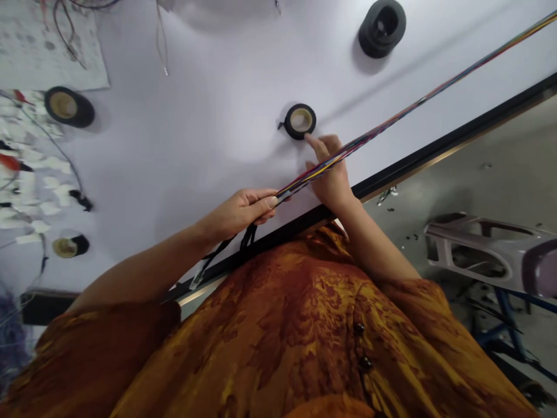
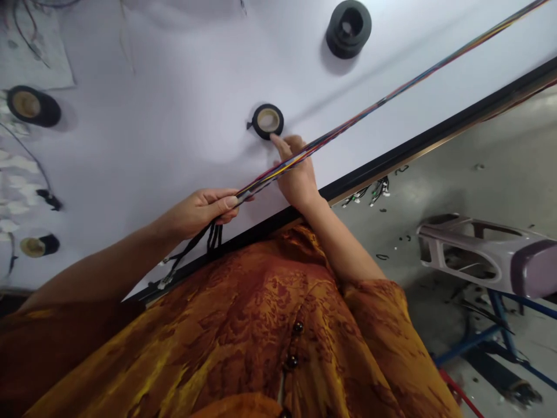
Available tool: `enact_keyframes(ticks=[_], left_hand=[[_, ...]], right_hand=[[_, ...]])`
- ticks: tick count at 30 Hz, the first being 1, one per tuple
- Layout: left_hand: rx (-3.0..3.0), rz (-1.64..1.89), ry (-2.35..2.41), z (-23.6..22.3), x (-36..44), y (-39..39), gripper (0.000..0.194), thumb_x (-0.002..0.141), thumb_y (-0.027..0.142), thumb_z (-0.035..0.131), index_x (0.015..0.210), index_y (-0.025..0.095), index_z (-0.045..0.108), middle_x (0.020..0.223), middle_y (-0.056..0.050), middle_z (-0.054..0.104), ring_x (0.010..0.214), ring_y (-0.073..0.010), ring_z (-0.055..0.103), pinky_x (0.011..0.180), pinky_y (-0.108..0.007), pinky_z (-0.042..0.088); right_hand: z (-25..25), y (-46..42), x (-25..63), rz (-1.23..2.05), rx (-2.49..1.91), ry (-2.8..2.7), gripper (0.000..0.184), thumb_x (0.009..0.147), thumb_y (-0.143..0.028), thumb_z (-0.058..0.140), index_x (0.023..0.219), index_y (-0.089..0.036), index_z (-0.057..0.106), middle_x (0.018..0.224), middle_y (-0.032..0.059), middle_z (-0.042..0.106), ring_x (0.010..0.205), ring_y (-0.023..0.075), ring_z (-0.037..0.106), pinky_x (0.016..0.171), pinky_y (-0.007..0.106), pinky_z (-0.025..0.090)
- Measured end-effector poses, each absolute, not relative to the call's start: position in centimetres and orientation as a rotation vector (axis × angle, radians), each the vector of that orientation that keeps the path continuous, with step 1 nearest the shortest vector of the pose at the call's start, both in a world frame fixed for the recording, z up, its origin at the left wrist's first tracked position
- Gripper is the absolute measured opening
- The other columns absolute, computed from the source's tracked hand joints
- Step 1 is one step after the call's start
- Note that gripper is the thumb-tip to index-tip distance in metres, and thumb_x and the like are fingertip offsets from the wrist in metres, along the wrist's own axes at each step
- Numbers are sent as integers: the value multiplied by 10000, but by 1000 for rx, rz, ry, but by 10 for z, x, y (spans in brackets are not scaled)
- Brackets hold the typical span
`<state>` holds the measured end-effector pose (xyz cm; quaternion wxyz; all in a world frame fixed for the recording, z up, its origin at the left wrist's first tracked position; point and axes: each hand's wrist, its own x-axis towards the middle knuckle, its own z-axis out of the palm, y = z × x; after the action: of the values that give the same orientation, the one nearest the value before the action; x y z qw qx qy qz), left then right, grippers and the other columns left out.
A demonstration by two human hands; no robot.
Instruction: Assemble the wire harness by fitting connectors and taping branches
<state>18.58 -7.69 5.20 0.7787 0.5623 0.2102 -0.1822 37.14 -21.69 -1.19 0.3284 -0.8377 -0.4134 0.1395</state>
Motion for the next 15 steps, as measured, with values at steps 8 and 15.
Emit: enact_keyframes(ticks=[8,15], left_hand=[[1090,-336,470,49,181,-86,399,915,368,613,1195,87,654,626,42,392,534,-62,324,497,-198,250],[1038,-300,536,53,178,-95,355,933,260,568,1254,108,584,670,33,420,565,-71,357,504,-164,307]], right_hand=[[0,-220,349,338,-2413,-1342,170,940,-298,563,983,-159,651,1019,120,632,987,256,593,870,400,481],[27,-280,292,783,-1900,-858,232,868,-343,670,740,-184,561,662,-37,491,607,94,427,599,253,343]])
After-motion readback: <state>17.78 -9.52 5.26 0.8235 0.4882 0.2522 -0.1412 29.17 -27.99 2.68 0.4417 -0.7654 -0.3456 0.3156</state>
